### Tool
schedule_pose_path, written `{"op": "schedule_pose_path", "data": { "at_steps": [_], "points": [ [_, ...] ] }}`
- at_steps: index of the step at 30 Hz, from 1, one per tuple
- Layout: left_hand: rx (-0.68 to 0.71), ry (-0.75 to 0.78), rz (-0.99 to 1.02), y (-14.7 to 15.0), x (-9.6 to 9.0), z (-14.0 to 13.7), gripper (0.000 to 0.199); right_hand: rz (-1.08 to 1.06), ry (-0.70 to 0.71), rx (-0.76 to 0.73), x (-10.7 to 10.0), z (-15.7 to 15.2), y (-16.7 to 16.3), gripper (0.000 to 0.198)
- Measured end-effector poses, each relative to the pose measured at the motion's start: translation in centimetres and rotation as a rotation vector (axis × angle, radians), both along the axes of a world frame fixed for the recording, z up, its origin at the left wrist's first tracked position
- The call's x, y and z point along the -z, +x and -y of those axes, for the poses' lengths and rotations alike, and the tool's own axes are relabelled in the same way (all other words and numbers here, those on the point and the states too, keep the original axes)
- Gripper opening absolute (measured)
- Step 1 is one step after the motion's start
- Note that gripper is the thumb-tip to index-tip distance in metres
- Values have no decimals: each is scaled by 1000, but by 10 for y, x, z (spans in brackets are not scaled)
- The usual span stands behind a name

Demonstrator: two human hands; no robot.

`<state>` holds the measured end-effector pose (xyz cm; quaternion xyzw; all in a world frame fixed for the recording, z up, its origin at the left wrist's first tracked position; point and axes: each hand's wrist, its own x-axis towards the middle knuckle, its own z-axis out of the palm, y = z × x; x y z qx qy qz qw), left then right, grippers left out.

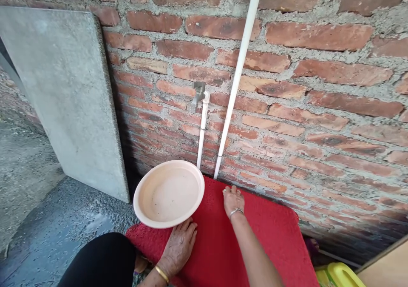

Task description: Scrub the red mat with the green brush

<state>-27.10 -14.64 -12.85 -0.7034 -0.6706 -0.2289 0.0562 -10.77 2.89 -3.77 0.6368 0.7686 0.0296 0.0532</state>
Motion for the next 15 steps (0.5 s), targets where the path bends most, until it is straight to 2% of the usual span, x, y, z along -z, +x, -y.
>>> {"op": "schedule_pose_path", "data": {
  "at_steps": [4,7,11,15],
  "points": [
    [-9,6,4,0,4,0,32,-40,-12,-129,8,-5,-64,40],
    [-11,16,-14,-1,7,0,31,-47,-25,-178,16,-9,-79,40],
    [-15,30,-23,-3,8,0,32,-34,-34,-152,22,-24,-55,40],
    [5,16,-26,-4,9,1,32,15,-44,-17,18,-47,17,44]
  ]
}}
